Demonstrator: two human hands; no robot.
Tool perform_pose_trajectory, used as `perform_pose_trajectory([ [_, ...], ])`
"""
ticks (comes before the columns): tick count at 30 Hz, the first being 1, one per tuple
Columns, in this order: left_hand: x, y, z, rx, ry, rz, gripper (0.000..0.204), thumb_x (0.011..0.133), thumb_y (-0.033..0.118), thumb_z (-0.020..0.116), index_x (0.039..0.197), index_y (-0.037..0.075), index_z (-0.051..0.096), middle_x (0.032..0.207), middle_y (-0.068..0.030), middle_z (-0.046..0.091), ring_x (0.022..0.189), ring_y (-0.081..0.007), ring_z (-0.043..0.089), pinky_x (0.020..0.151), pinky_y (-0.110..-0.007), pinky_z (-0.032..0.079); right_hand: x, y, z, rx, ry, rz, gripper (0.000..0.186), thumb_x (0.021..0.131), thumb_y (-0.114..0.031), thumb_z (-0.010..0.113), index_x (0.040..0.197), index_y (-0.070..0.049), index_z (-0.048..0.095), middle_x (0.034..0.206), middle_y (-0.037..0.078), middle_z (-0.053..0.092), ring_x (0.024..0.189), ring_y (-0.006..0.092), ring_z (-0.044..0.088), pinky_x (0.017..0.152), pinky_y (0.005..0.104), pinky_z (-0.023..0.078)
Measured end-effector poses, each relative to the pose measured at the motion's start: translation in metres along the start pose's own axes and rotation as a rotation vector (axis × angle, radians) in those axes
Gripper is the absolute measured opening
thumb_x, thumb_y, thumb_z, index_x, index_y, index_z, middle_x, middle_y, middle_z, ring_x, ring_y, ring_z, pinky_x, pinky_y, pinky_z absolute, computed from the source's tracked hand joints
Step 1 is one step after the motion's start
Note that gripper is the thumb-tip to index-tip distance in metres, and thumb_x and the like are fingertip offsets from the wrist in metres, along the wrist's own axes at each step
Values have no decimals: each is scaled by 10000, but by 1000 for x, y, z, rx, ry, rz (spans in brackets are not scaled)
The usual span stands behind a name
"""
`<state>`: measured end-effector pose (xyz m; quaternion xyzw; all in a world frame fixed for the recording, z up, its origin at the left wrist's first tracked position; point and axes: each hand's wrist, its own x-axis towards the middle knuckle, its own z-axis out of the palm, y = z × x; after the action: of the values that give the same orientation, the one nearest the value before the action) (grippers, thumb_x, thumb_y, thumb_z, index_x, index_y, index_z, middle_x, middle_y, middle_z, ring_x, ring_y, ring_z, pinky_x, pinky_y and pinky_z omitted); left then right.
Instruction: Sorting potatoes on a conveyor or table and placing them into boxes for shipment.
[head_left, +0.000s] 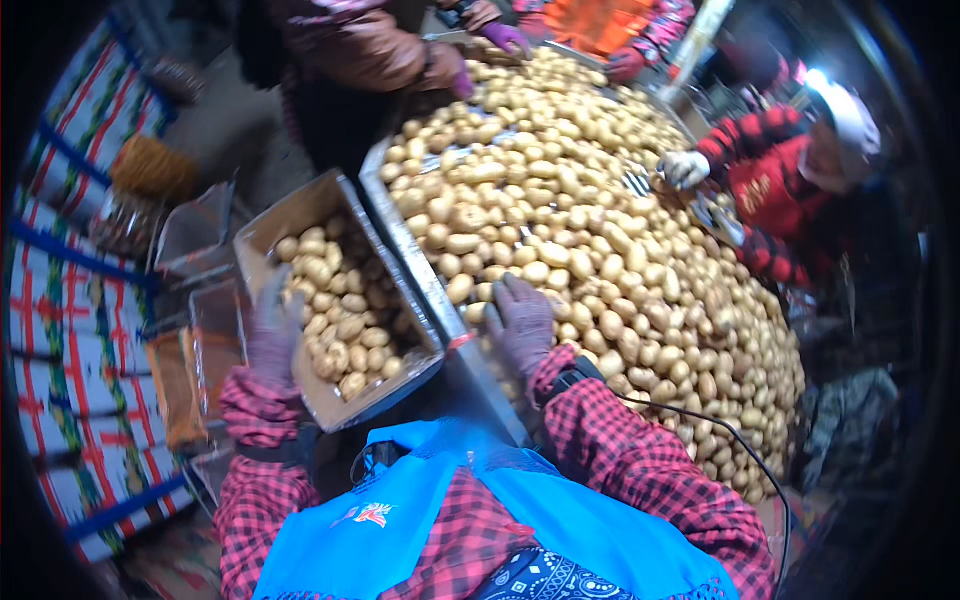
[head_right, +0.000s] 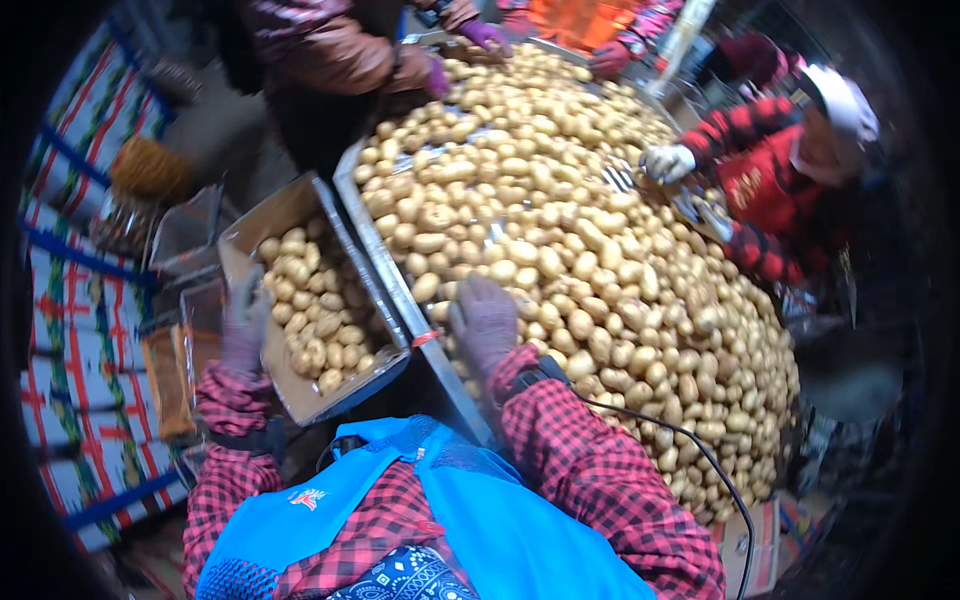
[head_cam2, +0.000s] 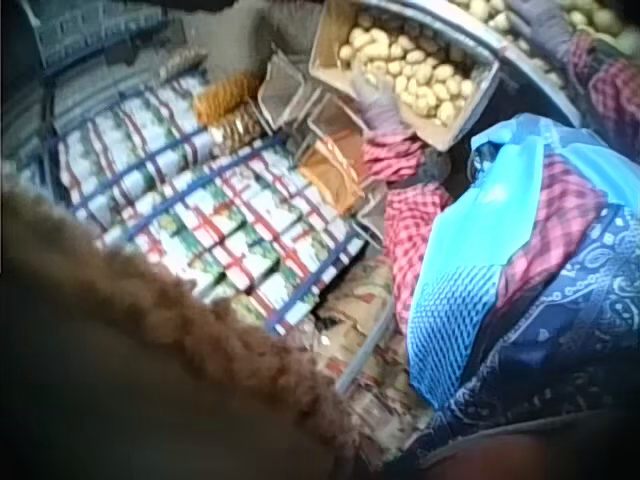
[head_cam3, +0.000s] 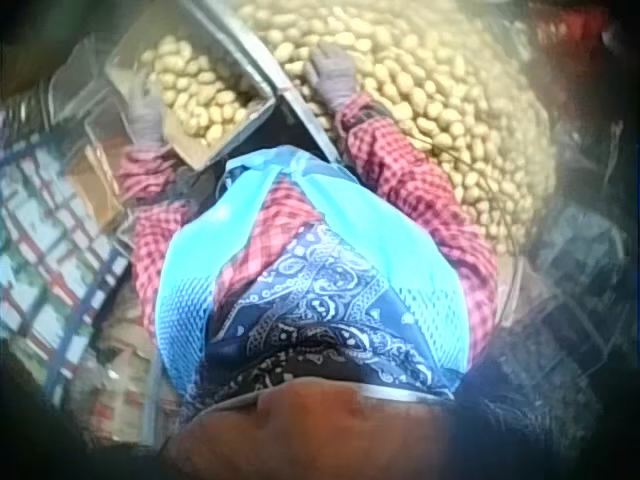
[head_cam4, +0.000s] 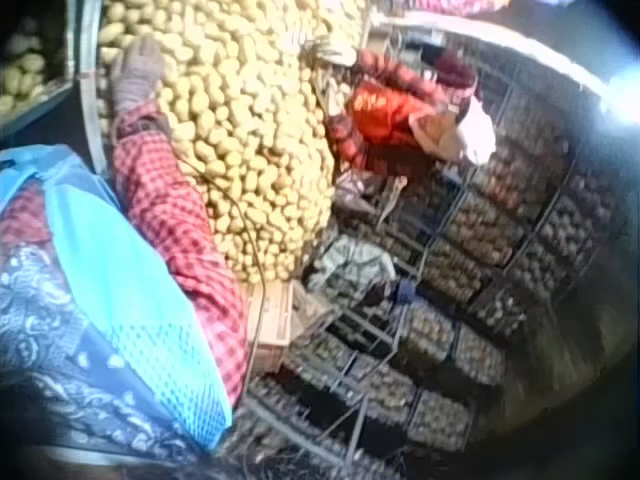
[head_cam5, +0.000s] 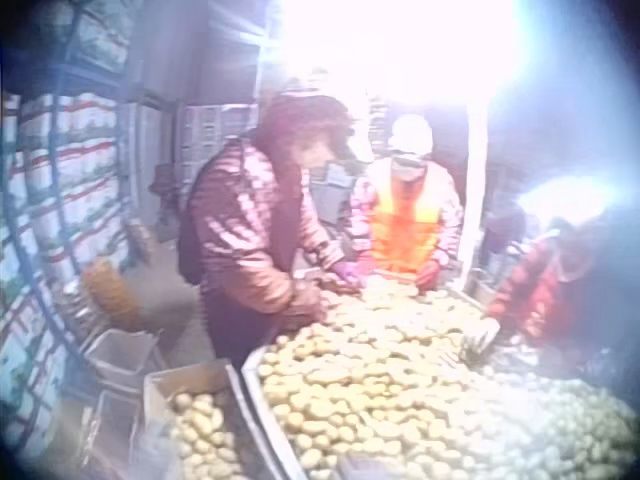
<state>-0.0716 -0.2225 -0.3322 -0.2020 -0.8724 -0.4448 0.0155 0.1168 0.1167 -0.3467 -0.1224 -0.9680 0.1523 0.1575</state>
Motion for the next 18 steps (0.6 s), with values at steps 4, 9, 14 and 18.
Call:
perform_pose_trajectory([
  [4, 38, 85, 121, -116, -245, 343, 440, 853, 180, 691, 1261, 44, 597, 1186, -167, 626, 1125, -318, 601, 1005, -385, 457, 2, 9, 6, 14, 77, -10, 347, 829, -247, 628, 1092, -21, 610, 1172, 193, 599, 1055, 357, 571, 904, 478, 455],
  [9, 47, 101, 216, 260, -148, 612, 410, 850, 249, 657, 1234, 115, 612, 1250, -123, 595, 1252, -337, 502, 1073, -475, 361, 3, 10, 15, 36, 101, -44, 406, 794, -285, 650, 1100, -28, 581, 1168, 193, 581, 1049, 338, 560, 895, 462, 452],
  [14, 51, 88, 234, 256, -132, 739, 448, 814, 238, 686, 1236, 103, 618, 1262, -112, 591, 1287, -384, 460, 1095, -522, 324, 1, 12, 9, 45, 77, 33, 482, 779, -296, 665, 1152, -1, 585, 1144, 165, 579, 1048, 315, 553, 911, 447, 445],
  [18, 57, 80, 230, 226, -179, 743, 425, 837, 193, 652, 1253, 112, 623, 1277, -109, 599, 1307, -388, 448, 1112, -504, 326, -14, 19, -6, 514, 100, 112, 478, 809, -311, 698, 1220, -77, 629, 1280, 168, 571, 1211, 346, 524, 1047, 465, 396],
])
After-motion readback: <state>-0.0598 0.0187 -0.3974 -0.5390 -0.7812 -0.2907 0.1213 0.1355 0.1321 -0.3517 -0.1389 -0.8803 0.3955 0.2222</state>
